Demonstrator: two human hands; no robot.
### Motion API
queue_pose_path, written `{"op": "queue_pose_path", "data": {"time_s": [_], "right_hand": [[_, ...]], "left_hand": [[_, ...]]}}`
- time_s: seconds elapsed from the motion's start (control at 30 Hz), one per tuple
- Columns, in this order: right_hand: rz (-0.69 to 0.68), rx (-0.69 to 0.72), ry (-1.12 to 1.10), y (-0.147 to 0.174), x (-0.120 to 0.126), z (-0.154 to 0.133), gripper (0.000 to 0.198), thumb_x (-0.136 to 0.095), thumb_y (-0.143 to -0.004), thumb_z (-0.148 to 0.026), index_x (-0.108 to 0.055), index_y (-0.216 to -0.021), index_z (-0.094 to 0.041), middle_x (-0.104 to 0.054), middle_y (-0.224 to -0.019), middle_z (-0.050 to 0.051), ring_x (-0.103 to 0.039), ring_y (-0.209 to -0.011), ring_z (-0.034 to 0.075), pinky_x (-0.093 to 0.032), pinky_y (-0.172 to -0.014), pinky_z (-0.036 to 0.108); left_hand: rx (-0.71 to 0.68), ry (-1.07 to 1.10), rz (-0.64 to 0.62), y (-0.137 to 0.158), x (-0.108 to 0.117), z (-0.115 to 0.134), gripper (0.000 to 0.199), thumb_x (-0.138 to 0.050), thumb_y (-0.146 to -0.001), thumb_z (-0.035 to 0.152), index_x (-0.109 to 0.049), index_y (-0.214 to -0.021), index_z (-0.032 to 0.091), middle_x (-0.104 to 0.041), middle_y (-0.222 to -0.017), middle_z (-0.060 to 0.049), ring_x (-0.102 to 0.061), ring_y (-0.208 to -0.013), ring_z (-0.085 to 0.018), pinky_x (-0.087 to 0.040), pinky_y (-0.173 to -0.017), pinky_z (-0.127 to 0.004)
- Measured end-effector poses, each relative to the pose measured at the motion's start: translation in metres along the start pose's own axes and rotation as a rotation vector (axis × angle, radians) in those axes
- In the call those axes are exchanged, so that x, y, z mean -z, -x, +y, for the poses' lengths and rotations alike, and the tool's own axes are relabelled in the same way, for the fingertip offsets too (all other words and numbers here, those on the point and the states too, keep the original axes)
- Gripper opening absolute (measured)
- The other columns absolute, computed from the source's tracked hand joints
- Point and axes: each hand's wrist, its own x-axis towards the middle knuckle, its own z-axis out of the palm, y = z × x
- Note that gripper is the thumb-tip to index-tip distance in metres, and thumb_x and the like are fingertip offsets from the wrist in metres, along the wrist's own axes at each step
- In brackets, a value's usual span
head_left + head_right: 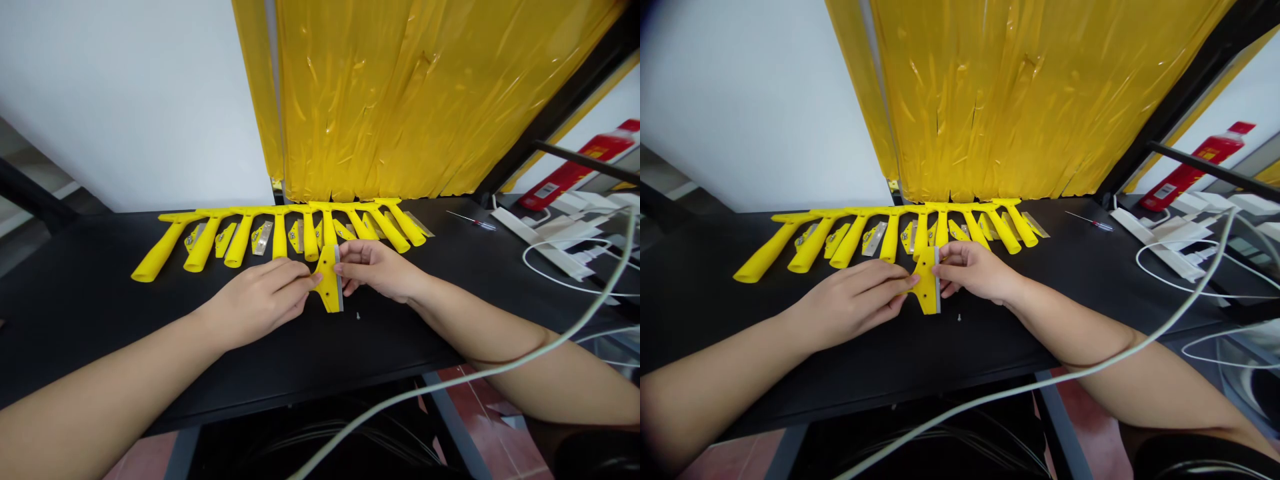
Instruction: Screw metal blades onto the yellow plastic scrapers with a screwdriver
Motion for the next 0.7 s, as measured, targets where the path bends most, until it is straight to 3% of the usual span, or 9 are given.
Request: {"op": "queue_pose_path", "data": {"time_s": [0.13, 0.37, 0.57, 0.7], "right_hand": [[-0.004, -0.016, -0.003, 0.0004, -0.0021, 0.0005, 0.035, -0.095, -0.075, -0.035, -0.070, -0.090, -0.014, -0.074, -0.078, 0.000, -0.072, -0.068, 0.011, -0.066, -0.068, 0.024], [-0.046, 0.017, 0.050, 0.0008, 0.0003, 0.0023, 0.034, -0.093, -0.078, -0.034, -0.068, -0.088, -0.014, -0.073, -0.081, 0.001, -0.072, -0.073, 0.012, -0.067, -0.067, 0.025], [-0.080, 0.031, 0.041, 0.0023, 0.0018, -0.0027, 0.038, -0.093, -0.080, -0.038, -0.064, -0.085, -0.015, -0.074, -0.080, 0.001, -0.074, -0.072, 0.012, -0.067, -0.071, 0.026], [-0.059, -0.010, 0.019, 0.0012, -0.0001, -0.0025, 0.044, -0.092, -0.080, -0.047, -0.062, -0.083, -0.016, -0.073, -0.071, 0.000, -0.074, -0.063, 0.013, -0.067, -0.064, 0.027]], "left_hand": [[-0.020, -0.028, -0.010, -0.0002, 0.0012, 0.0001, 0.022, -0.064, -0.099, 0.009, -0.071, -0.120, 0.009, -0.076, -0.103, -0.011, -0.072, -0.089, -0.023, -0.065, -0.082, -0.037], [-0.054, -0.076, -0.080, 0.0049, 0.0012, -0.0011, 0.040, -0.061, -0.099, 0.008, -0.064, -0.138, 0.013, -0.074, -0.116, -0.013, -0.070, -0.098, -0.025, -0.065, -0.085, -0.040], [-0.010, -0.176, -0.115, 0.0042, 0.0001, -0.0012, 0.046, -0.054, -0.103, 0.012, -0.058, -0.148, 0.022, -0.073, -0.120, -0.011, -0.076, -0.089, -0.023, -0.066, -0.067, -0.036], [-0.006, -0.148, -0.095, 0.0027, 0.0011, -0.0014, 0.042, -0.054, -0.103, 0.010, -0.061, -0.143, 0.020, -0.075, -0.114, -0.008, -0.077, -0.090, -0.022, -0.067, -0.071, -0.036]]}}
